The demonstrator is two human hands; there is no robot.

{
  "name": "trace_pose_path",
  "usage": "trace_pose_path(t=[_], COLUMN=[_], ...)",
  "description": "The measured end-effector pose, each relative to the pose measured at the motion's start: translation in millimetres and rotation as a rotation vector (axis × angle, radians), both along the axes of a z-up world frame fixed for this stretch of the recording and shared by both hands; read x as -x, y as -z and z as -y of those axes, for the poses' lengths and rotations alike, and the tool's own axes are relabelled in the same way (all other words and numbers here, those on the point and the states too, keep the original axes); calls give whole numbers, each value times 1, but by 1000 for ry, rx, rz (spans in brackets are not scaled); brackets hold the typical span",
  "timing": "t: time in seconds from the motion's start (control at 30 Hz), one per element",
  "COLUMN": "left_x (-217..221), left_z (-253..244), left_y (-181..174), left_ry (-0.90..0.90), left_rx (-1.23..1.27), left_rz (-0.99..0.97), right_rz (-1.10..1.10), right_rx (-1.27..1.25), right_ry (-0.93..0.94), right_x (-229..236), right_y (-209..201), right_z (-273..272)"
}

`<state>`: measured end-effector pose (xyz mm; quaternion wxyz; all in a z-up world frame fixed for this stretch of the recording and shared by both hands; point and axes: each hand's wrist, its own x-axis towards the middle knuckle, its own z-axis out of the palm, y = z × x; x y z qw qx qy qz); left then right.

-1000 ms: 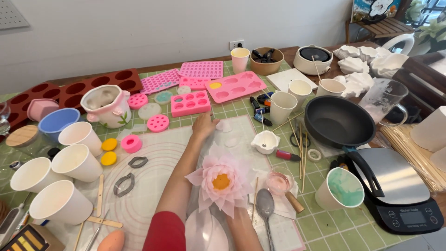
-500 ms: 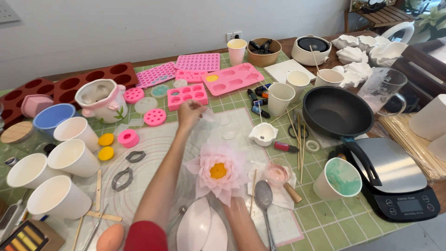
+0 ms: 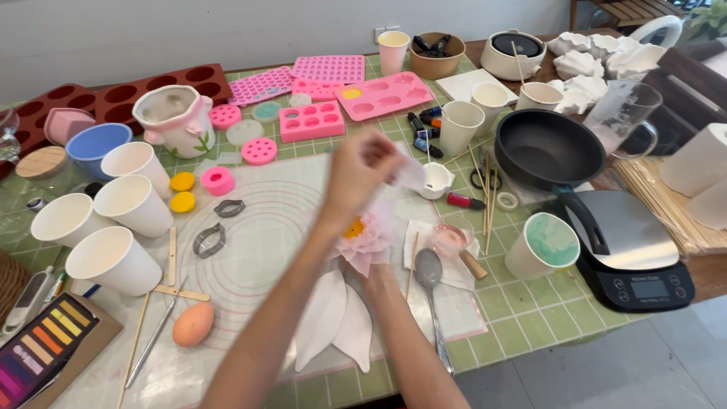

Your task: Assembling a lotus-shaped candle by attaching individual wax petals to a central core.

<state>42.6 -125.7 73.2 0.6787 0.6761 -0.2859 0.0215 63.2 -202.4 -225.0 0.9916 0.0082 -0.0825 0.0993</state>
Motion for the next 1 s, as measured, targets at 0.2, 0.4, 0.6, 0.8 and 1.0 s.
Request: trace_pose_path(t=[0.2, 0.4, 0.6, 0.8, 1.0], left_x=[62, 60, 57, 57, 59], left_z=[72, 87, 90, 97, 101], left_y=[34, 77, 87, 97, 99], left_ry=[-139, -159, -148, -159, -145], left_rx=[-379, -493, -547, -559, -625], left_rz=[228, 468, 538, 591, 584], right_rz=[-39, -75, -125, -164, -199], right_rx=[-20, -32, -69, -91, -110], right_ry=[12, 16, 16, 21, 9], right_x=[1, 6, 26, 26, 20], right_y=[10, -11, -16, -30, -42], right_z=[8, 15, 14, 6, -5])
